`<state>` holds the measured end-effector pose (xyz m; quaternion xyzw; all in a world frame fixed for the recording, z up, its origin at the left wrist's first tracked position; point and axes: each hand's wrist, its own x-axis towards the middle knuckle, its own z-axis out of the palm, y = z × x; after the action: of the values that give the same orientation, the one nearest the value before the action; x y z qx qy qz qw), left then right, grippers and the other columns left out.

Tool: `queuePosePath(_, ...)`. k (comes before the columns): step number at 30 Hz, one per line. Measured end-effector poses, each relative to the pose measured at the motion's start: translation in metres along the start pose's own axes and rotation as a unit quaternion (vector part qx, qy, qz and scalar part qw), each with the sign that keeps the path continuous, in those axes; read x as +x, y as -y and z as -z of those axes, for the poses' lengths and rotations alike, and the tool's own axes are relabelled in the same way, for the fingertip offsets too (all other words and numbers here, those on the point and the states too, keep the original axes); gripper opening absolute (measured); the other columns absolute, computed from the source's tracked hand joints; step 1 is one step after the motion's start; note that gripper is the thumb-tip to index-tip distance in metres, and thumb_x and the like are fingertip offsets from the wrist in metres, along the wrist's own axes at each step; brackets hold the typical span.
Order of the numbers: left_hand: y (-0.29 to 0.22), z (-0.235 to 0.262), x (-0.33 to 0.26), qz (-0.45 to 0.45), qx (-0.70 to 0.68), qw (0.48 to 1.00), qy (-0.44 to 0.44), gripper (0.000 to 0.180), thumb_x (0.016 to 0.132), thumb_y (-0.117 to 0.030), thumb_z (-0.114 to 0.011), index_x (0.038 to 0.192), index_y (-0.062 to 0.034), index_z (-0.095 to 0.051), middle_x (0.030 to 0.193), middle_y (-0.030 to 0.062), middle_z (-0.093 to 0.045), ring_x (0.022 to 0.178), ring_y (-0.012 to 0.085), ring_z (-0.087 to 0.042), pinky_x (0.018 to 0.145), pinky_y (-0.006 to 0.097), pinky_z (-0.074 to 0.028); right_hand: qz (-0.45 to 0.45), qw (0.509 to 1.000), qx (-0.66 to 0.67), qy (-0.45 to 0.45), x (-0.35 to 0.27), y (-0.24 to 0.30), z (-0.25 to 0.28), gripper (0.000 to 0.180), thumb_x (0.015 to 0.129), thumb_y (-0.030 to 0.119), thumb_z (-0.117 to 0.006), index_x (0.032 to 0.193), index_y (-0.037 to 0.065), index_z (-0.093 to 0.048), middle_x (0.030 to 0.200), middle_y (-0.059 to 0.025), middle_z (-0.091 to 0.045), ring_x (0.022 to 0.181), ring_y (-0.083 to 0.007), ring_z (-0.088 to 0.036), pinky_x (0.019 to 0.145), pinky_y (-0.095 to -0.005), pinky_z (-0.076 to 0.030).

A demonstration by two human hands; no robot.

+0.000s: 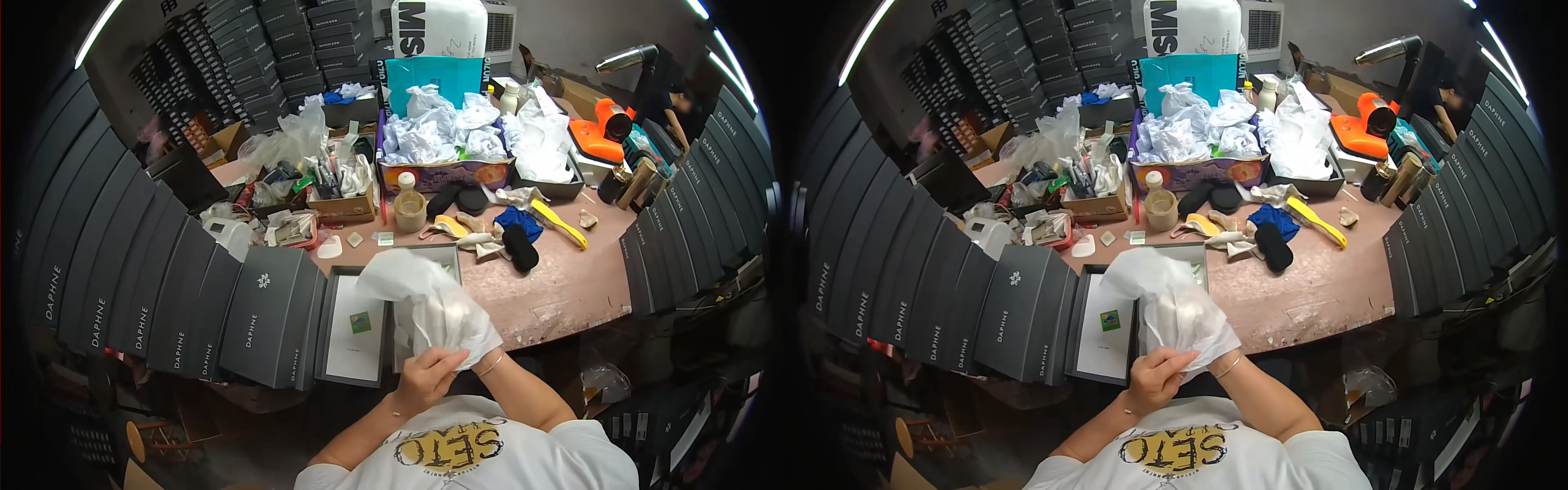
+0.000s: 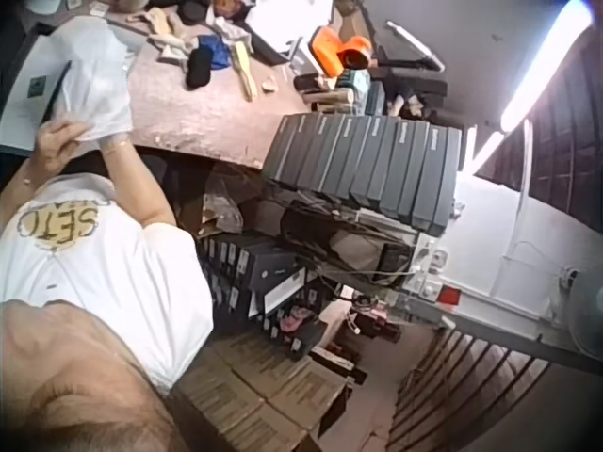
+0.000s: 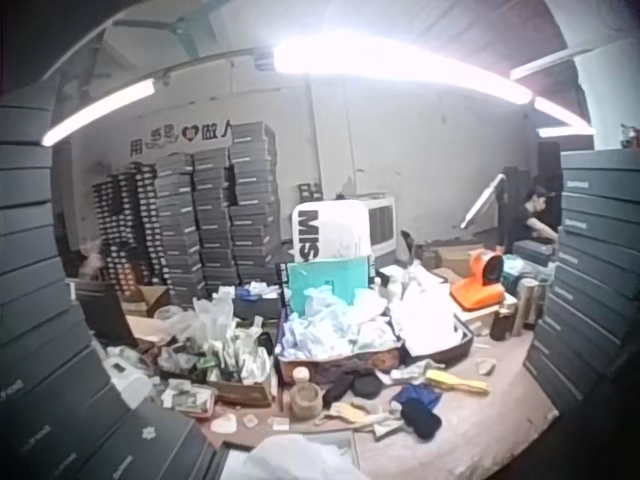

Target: Packing and inspecting high-heeled shoes into boxes for storage or shipping.

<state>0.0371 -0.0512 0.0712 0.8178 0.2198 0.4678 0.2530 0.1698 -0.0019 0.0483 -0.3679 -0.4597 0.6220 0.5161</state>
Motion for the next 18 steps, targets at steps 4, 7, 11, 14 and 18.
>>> queuePosePath(4, -0.014, -0.031, 0.002, -0.094, -0.051, 0.989, 0.105, 0.040, 0.070, 0.003, -0.068, 0.110, -0.0020, -0.065, 0.086, 0.0095, -0.060, 0.068, 0.0223, -0.061, 0.053, 0.028, -0.050, 0.001, 0.947, -0.318, 0.045, 0.015, -0.011, -0.001, 0.058, 0.090, 0.021, -0.058, 0.140, 0.004, -0.036, 0.132, -0.0118, -0.048, 0.117, -0.0231, -0.050, 0.095, -0.0357, -0.044)
queuePosePath(7, -0.012, -0.019, -0.011, -0.051, 0.037, 0.994, 0.086, 0.059, 0.077, -0.007, -0.072, 0.130, -0.0041, -0.048, 0.115, 0.0155, -0.052, 0.103, 0.0258, -0.055, 0.067, 0.029, -0.051, -0.029, 0.988, -0.145, -0.045, -0.006, -0.015, 0.014, 0.060, 0.089, 0.023, -0.060, 0.141, 0.005, -0.035, 0.135, -0.0123, -0.045, 0.121, -0.0234, -0.047, 0.098, -0.0363, -0.042)
queuePosePath(11, 0.022, 0.015, -0.038, 0.366, -0.494, 0.766, -0.188, 0.108, 0.084, -0.048, -0.068, 0.150, -0.0108, 0.008, 0.153, 0.0123, -0.014, 0.138, 0.0288, -0.026, 0.111, 0.047, -0.027, -0.050, 0.997, 0.059, -0.021, -0.025, -0.006, -0.010, 0.064, 0.088, 0.024, -0.062, 0.143, 0.006, -0.033, 0.139, -0.0129, -0.042, 0.125, -0.0237, -0.043, 0.101, -0.0371, -0.039)
queuePosePath(14, 0.049, 0.032, -0.028, 0.428, -0.380, 0.766, -0.291, 0.075, 0.087, -0.032, -0.069, 0.146, -0.0076, -0.030, 0.134, 0.0087, -0.046, 0.119, 0.0215, -0.047, 0.102, 0.034, -0.038, 0.029, 0.978, -0.185, 0.093, -0.024, -0.034, -0.056, 0.067, 0.087, 0.025, -0.063, 0.144, 0.007, -0.032, 0.142, -0.0134, -0.040, 0.128, -0.0240, -0.041, 0.104, -0.0377, -0.037)
queuePosePath(18, 0.067, 0.114, -0.043, 0.335, -0.223, 0.859, -0.316, 0.061, 0.071, -0.003, -0.073, 0.128, -0.0011, -0.050, 0.113, 0.0068, -0.061, 0.100, 0.0161, -0.058, 0.090, 0.029, -0.046, -0.056, 0.883, -0.224, 0.409, -0.066, -0.032, -0.031, 0.071, 0.086, 0.027, -0.065, 0.145, 0.008, -0.031, 0.145, -0.0140, -0.037, 0.133, -0.0244, -0.037, 0.108, -0.0385, -0.035)
